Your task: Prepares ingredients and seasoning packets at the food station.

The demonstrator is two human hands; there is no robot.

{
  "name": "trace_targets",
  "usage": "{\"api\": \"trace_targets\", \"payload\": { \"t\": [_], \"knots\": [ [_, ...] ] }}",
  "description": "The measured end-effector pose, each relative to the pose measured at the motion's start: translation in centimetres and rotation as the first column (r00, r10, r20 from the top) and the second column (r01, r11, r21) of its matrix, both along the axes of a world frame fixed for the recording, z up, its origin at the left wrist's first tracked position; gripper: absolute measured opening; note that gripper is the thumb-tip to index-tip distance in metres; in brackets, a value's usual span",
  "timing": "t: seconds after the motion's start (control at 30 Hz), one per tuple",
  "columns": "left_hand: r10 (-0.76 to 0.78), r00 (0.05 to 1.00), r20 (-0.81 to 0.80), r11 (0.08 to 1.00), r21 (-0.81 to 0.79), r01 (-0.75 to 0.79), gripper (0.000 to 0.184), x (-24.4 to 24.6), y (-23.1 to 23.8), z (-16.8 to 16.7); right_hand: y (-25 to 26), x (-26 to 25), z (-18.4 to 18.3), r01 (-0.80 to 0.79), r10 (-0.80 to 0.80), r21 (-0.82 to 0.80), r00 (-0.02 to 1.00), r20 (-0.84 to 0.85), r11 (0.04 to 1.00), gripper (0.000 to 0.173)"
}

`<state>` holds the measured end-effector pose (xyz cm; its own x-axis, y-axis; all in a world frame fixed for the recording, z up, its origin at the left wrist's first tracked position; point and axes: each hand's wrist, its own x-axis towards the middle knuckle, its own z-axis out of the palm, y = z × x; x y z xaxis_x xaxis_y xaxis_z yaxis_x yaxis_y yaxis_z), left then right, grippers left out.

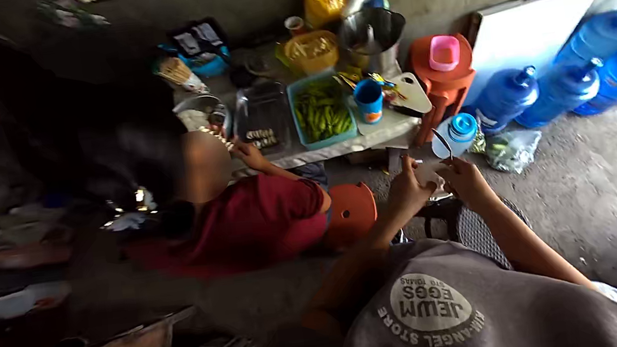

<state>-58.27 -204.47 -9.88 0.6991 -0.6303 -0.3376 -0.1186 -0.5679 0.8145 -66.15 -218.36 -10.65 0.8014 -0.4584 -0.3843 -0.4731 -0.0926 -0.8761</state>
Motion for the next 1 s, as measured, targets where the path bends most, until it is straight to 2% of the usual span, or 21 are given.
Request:
{"api": "trace_targets", "payload": {
  "t": [0.13,0.27,0.37,0.5,0.6,0.67,0.7,0.73,0.8,0.87,0.93,1.0],
  "knots": [
    [0.003,0.976,0.217,1.000,0.029,-0.010,0.043,2.4,0.1,0.5,0.3,3.6,0.7,-0.051,0.051,-0.029,0.999,-0.011,0.998,0.019],
    [0.065,0.859,0.508,0.996,-0.082,-0.026,0.022,4.7,0.9,-0.7,-0.6,6.6,1.6,-0.164,0.170,-0.210,0.985,0.011,0.964,0.022],
    [0.108,0.824,0.557,0.986,-0.167,-0.016,0.019,6.3,1.1,-0.7,-1.1,8.5,2.5,-0.265,0.285,-0.372,0.959,-0.002,0.890,0.026],
    [0.184,0.887,0.423,0.958,-0.281,-0.065,0.024,8.9,0.7,0.7,-2.5,11.1,3.5,-0.277,0.327,-0.399,0.943,0.061,0.874,0.030],
    [0.318,0.915,0.247,0.861,-0.480,-0.169,0.040,10.8,0.2,0.2,-4.3,13.2,4.9,-0.260,0.330,-0.334,0.928,0.174,0.906,0.026],
    [0.385,0.923,0.017,0.726,-0.623,-0.291,0.063,12.1,-0.7,-1.3,-5.6,14.8,6.3,-0.276,0.339,-0.250,0.904,0.261,0.928,0.023],
    [0.401,0.902,-0.163,0.635,-0.660,-0.401,0.068,12.5,-1.6,-2.2,-6.4,15.7,7.0,-0.288,0.336,-0.194,0.892,0.302,0.938,0.021],
    [0.373,0.864,-0.338,0.548,-0.671,-0.500,0.068,12.8,-2.7,-3.1,-7.1,16.6,7.7,-0.299,0.325,-0.127,0.882,0.340,0.946,0.019],
    [0.191,0.785,-0.589,0.430,-0.669,-0.607,0.073,13.0,-5.8,-4.4,-9.0,18.6,9.0,-0.345,0.302,0.028,0.857,0.417,0.938,0.015],
    [0.010,0.700,-0.714,0.323,-0.660,-0.678,0.082,13.2,-9.6,-4.7,-11.2,20.7,10.2,-0.390,0.271,0.212,0.859,0.435,0.896,0.014],
    [-0.011,0.616,-0.788,0.232,-0.601,-0.765,0.091,14.2,-13.6,-3.6,-13.5,23.1,10.7,-0.400,0.254,0.355,0.885,0.391,0.845,0.016],
    [0.019,0.562,-0.827,0.059,-0.560,-0.826,0.087,16.3,-17.4,-2.1,-15.9,25.5,10.5,-0.393,0.257,0.428,0.904,0.341,0.814,0.015]
  ]
}}
